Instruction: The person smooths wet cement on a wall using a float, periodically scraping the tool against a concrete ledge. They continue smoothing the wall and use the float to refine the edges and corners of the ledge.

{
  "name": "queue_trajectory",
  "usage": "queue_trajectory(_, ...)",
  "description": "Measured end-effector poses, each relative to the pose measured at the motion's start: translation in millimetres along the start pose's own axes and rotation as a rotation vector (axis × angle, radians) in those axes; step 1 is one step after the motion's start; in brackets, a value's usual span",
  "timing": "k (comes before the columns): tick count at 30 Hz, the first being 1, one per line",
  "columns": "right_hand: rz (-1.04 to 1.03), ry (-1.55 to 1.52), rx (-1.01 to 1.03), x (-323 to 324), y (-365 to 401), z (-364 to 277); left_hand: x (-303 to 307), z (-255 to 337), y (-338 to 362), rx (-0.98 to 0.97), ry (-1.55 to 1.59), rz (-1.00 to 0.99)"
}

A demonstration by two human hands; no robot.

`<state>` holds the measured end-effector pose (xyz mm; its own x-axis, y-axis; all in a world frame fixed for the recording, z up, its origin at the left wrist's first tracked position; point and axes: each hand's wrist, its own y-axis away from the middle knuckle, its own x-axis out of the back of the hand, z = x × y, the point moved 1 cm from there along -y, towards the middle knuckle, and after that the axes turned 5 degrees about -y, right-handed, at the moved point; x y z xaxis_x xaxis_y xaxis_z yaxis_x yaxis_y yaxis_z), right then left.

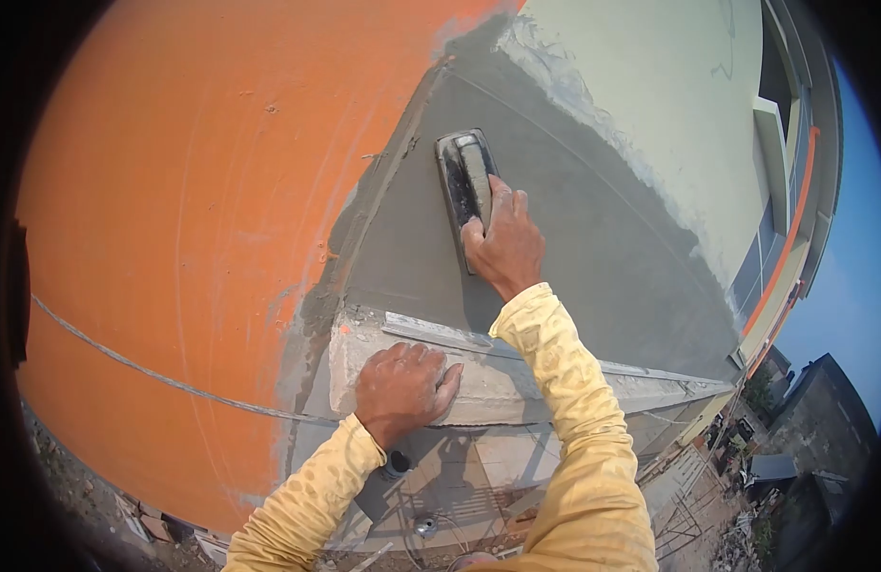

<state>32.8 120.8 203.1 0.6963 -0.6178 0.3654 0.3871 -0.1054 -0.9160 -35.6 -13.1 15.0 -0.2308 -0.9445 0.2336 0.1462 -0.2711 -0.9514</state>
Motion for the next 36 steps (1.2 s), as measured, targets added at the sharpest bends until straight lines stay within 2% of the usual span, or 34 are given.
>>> queue_trajectory(1,0.049,-0.059,0.009,0.6,3.2,10.8,-1.7,-0.2,-0.7,-0.015,-0.003,-0.01)
queue_trajectory(4,0.124,-0.035,0.068,10.6,-42.4,-12.4,-1.1,1.1,-0.6,-0.033,-0.003,-0.022)
queue_trajectory(9,0.039,0.027,0.147,-4.3,-93.4,-53.9,0.2,-0.6,-1.7,-0.028,0.014,0.0)
queue_trajectory(12,0.036,0.042,0.125,-9.3,-72.8,-34.2,0.8,-1.0,-1.2,-0.006,0.042,-0.011)
queue_trajectory(14,0.015,0.008,-0.024,-5.5,-37.5,-9.4,1.0,-2.3,-0.4,-0.015,0.048,-0.033)
queue_trajectory(16,0.095,-0.024,-0.03,-6.1,-4.3,20.7,0.2,-1.9,1.0,-0.022,0.052,-0.032)
queue_trajectory(20,0.175,-0.045,-0.039,4.2,8.2,25.3,-2.9,-1.1,-0.2,-0.016,0.05,-0.049)
queue_trajectory(26,0.104,0.06,0.203,-7.4,-26.2,-47.6,-2.2,0.6,-1.1,0.013,0.022,-0.066)
queue_trajectory(29,0.052,0.124,0.258,-27.4,-23.9,-53.1,-0.6,1.9,-1.9,0.065,0.021,-0.127)
queue_trajectory(30,0.052,0.12,0.256,-25.7,-23.6,-50.3,-1.1,1.7,-2.1,0.065,0.017,-0.13)
queue_trajectory(32,0.117,0.191,0.09,-14.7,-24.0,-36.8,-1.6,1.8,-1.4,0.057,0.016,-0.074)
queue_trajectory(36,0.246,0.212,-0.002,4.6,-26.6,-0.6,-0.6,1.3,-3.0,0.027,0.02,-0.061)
